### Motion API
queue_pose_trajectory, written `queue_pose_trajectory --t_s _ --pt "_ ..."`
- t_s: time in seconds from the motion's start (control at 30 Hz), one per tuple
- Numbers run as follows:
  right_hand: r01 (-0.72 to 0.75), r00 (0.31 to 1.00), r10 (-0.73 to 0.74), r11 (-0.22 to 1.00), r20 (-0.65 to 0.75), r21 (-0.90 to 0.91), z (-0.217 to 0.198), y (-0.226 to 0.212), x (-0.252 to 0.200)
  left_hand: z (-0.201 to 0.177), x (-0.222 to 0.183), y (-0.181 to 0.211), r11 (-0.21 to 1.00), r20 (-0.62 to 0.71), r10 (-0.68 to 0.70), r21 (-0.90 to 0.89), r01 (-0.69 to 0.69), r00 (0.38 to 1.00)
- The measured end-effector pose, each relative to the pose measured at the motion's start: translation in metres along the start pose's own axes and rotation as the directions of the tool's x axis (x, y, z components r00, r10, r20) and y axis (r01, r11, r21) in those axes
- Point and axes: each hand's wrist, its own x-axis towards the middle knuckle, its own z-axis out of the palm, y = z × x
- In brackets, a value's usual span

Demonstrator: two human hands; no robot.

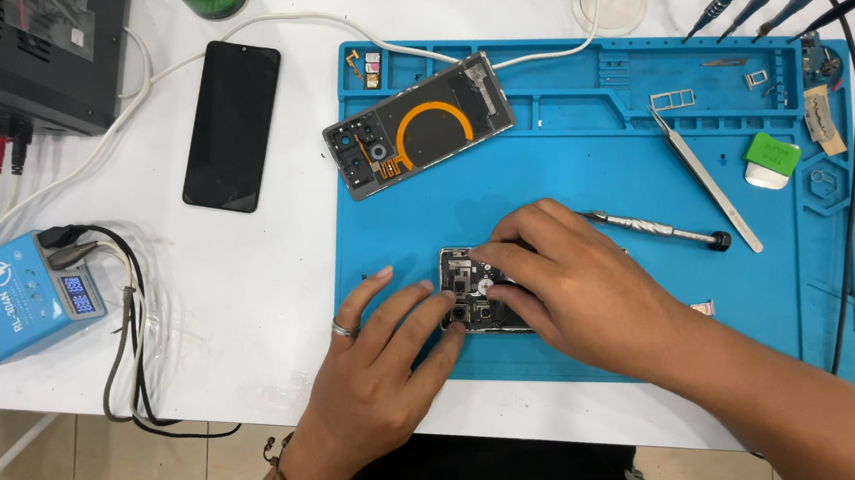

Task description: The person removes a black internal component from a disassembled smartphone using their hands. They then use a screwdriver to tighten screws on the phone's motherboard while working on a blue anti-static mat.

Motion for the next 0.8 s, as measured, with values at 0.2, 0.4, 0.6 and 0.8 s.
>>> queue_pose_trajectory --t_s 0.2,0.4,0.6,0.8 --pt "0.008 1.0 -0.007 0.999 -0.021 0.045 0.0 0.001 0.0 0.002 0.002 -0.001 0.999 0.006 -0.012 -0.035 0.013 1.0" --pt "0.003 1.0 -0.002 1.0 -0.017 0.014 0.001 0.0 -0.001 -0.001 0.003 -0.002 0.996 0.014 -0.075 -0.041 0.075 0.997" --pt "-0.01 1.0 0.01 1.0 -0.015 -0.008 0.003 0.0 -0.002 -0.001 0.011 -0.009 0.98 0.196 -0.187 0.102 0.169 0.963" --pt "-0.031 0.999 0.031 0.999 -0.013 0.007 0.004 -0.001 -0.003 0.003 0.016 -0.011 0.985 0.168 -0.171 0.024 0.169 0.971"
